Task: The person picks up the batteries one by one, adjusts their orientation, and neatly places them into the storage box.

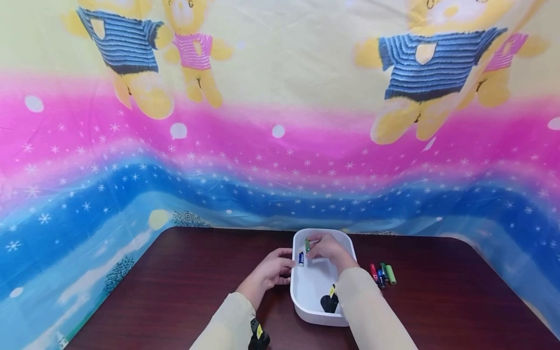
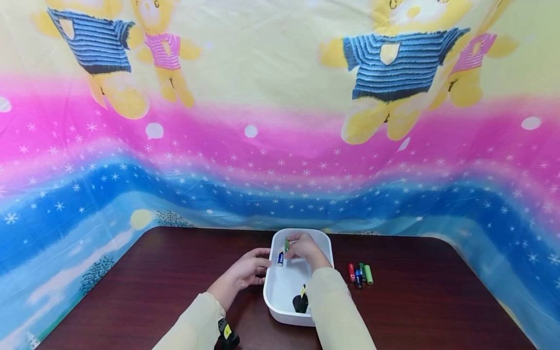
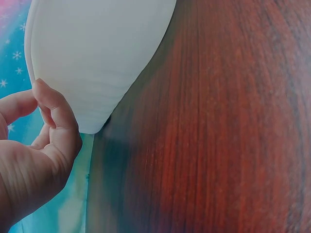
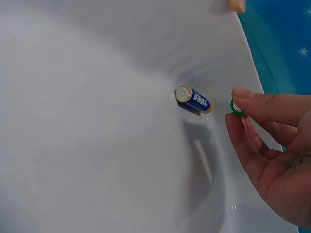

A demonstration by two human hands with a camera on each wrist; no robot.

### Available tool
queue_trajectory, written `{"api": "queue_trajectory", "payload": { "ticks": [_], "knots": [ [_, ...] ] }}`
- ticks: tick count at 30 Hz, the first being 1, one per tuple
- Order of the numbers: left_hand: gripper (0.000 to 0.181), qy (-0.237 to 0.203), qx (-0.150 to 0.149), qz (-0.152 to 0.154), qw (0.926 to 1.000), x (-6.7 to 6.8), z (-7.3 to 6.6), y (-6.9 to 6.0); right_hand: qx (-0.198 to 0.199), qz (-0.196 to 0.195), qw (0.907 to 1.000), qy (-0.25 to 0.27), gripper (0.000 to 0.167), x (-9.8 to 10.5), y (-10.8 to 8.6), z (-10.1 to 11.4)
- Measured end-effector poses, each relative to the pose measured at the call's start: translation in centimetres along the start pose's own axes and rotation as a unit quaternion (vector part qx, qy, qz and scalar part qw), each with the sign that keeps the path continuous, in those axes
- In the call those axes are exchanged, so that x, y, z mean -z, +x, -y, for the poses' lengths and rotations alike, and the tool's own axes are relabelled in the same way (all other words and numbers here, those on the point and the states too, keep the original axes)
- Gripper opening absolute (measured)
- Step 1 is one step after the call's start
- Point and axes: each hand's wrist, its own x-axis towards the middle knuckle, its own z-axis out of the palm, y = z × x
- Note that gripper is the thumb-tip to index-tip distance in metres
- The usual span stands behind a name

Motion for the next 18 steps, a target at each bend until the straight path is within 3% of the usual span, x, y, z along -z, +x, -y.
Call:
{"api": "queue_trajectory", "payload": {
  "ticks": [10, 18],
  "knots": [
    [0.049, -0.002, -0.003, 0.002, 1.0, 0.05, 0.12, 0.14, 0.0, 0.003, 0.9996, -0.028, 0.054, -0.44, -0.05, -0.1],
    [0.049, -0.001, -0.001, 0.002, 1.0, -0.01, 0.02, 0.02, 0.005, 0.004, 0.9953, -0.096, 0.055, -0.65, 0.12, -0.54]
  ]
}}
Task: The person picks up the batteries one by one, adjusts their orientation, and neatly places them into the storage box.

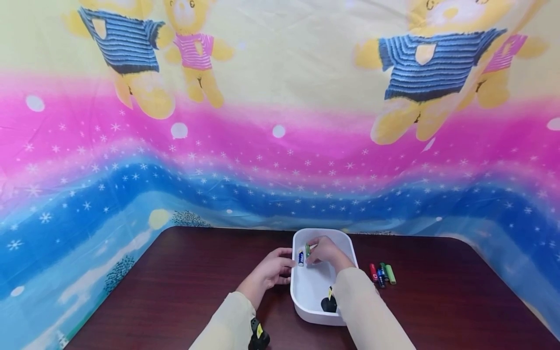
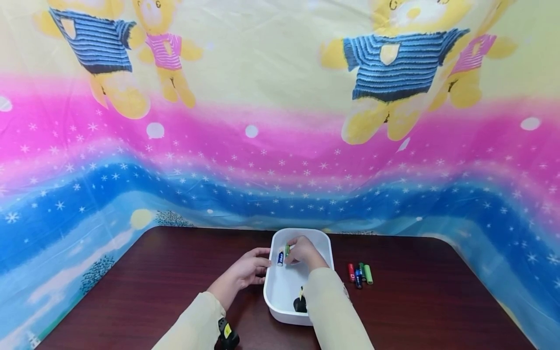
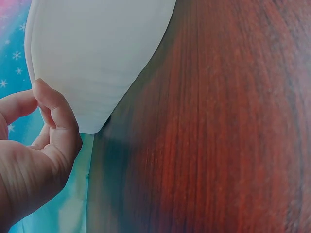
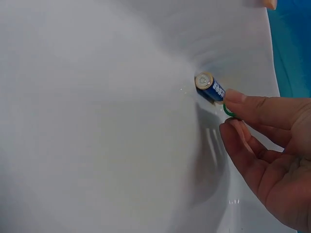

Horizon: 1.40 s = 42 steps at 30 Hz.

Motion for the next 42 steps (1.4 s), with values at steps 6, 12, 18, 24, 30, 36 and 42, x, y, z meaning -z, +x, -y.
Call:
{"api": "queue_trajectory", "payload": {
  "ticks": [6, 12, 18, 24, 30, 36, 42],
  "knots": [
    [0.049, -0.001, 0.001, -0.003, 1.0, 0.1, -0.2, -0.1, 0.011, -0.002, 0.9992, -0.039, 0.055, -0.2, 0.5, -0.4],
    [0.049, -0.003, 0.002, 0.002, 1.0, 0.0, 0.0, 0.0, 0.03, 0.007, 0.9968, -0.073, 0.055, -0.4, 0.4, -0.7],
    [0.048, -0.002, 0.0, 0.006, 1.0, 0.0, 0.0, -0.2, 0.043, 0.01, 0.9954, -0.085, 0.057, -0.8, 0.4, -0.9],
    [0.049, 0.002, -0.003, 0.008, 1.0, 0.1, 0.0, -0.3, 0.046, 0.017, 0.9935, -0.103, 0.058, -1.0, 0.6, -1.1],
    [0.048, 0.005, -0.002, 0.008, 1.0, 0.0, -0.1, -0.4, 0.051, 0.025, 0.9931, -0.103, 0.059, -0.9, 0.6, -0.8],
    [0.048, 0.006, -0.001, 0.007, 1.0, 0.1, -0.2, -0.5, 0.042, 0.035, 0.993, -0.104, 0.057, -0.9, 0.4, -0.6],
    [0.048, 0.006, -0.002, 0.007, 1.0, 0.0, -0.2, -0.5, 0.041, 0.033, 0.9921, -0.114, 0.058, -1.0, 0.5, -0.5]
  ]
}}
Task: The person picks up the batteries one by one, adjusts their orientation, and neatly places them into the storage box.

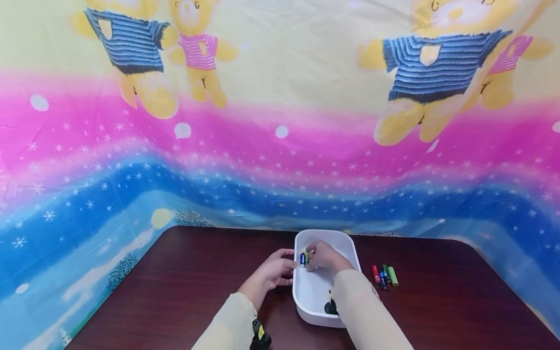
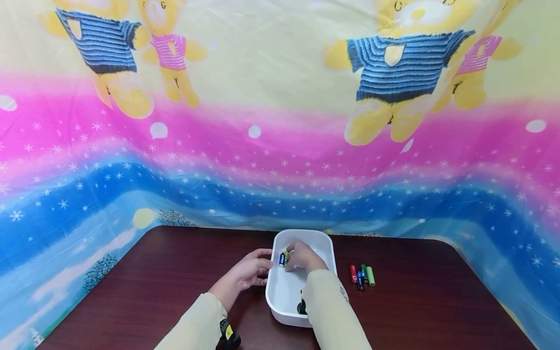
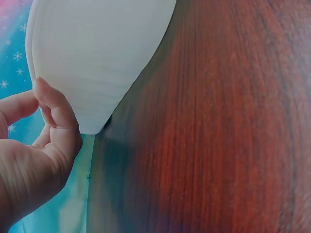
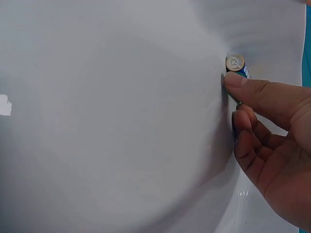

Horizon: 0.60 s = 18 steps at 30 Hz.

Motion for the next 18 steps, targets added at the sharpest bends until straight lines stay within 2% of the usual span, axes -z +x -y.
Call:
{"api": "queue_trajectory", "payload": {
  "ticks": [6, 11, 15, 18],
  "knots": [
    [0.048, 0.004, 0.001, -0.002, 1.0, -0.1, -0.1, -0.1, -0.021, -0.001, 0.9998, -0.001, 0.06, 0.1, 0.0, 0.0],
    [0.048, 0.005, 0.0, -0.003, 1.0, -0.2, -0.1, -0.2, -0.028, 0.005, 0.9993, -0.024, 0.061, 0.3, -0.1, 0.2],
    [0.048, 0.004, -0.001, -0.002, 1.0, -0.2, -0.1, -0.2, -0.027, 0.009, 0.9986, -0.043, 0.062, 1.0, -0.4, 0.4],
    [0.049, 0.004, 0.0, -0.003, 1.0, -0.2, -0.1, -0.2, -0.033, 0.012, 0.9987, -0.038, 0.061, 1.8, -0.7, 0.7]
  ]
}}
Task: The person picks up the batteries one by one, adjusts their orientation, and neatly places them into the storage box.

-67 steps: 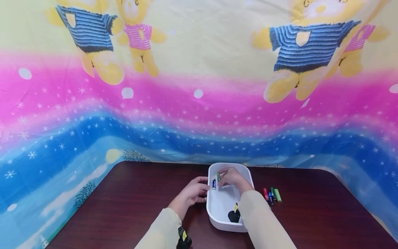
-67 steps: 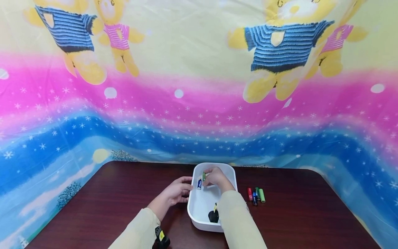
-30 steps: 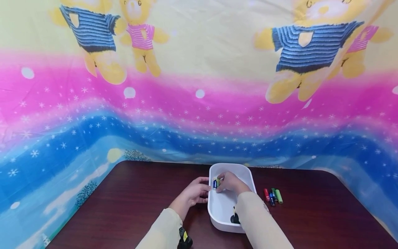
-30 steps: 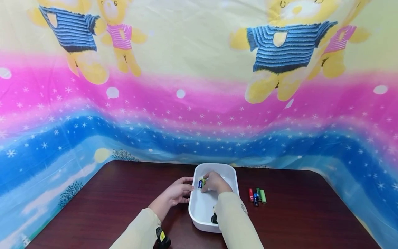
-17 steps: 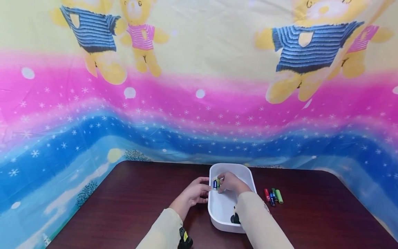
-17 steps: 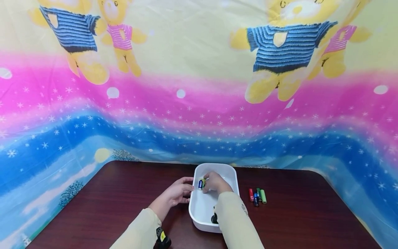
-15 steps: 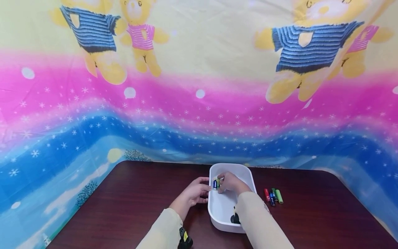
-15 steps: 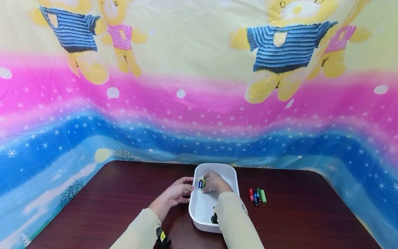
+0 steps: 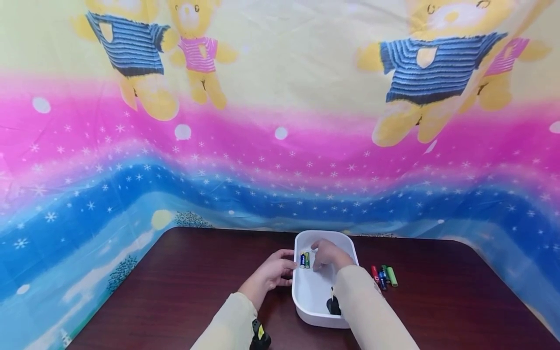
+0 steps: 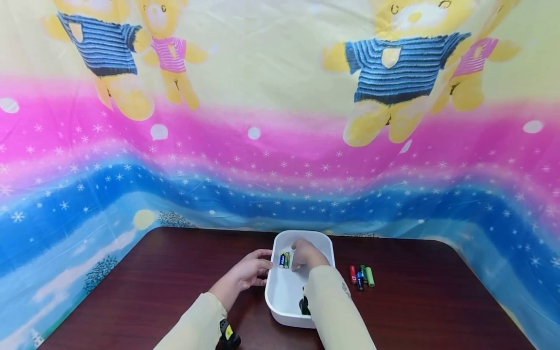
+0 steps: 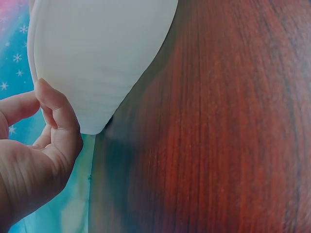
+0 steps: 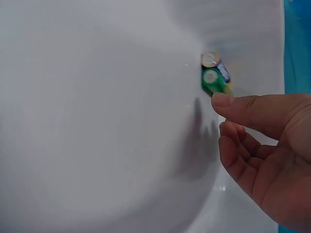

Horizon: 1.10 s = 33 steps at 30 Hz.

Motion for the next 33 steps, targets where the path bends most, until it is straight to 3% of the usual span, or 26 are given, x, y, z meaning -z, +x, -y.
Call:
{"api": "queue_trajectory", "payload": {
  "ticks": [5, 13, 18, 25, 33],
  "knots": [
    [0.049, 0.01, 0.003, -0.004, 0.9999, 0.0, 0.0, -0.1, 0.01, 0.009, 0.9999, 0.009, 0.057, 2.4, -0.8, 0.6],
    [0.05, 0.012, 0.002, -0.007, 0.9999, 0.0, 0.0, 0.1, 0.058, 0.01, 0.9975, 0.039, 0.053, 7.7, -2.8, 0.9],
    [0.049, 0.015, 0.0, -0.009, 0.9998, 0.1, 0.1, 0.2, 0.062, -0.008, 0.9968, 0.05, 0.05, 9.6, -3.5, -0.6],
    [0.05, 0.014, -0.001, -0.014, 0.9998, -0.1, 0.1, 0.1, 0.081, -0.073, 0.9924, 0.057, 0.039, 10.5, -4.3, -3.2],
    [0.05, 0.017, 0.003, -0.014, 0.9998, -0.1, 0.0, 0.1, 0.075, -0.068, 0.9917, 0.079, 0.045, 11.5, -5.7, -6.9]
  ]
}}
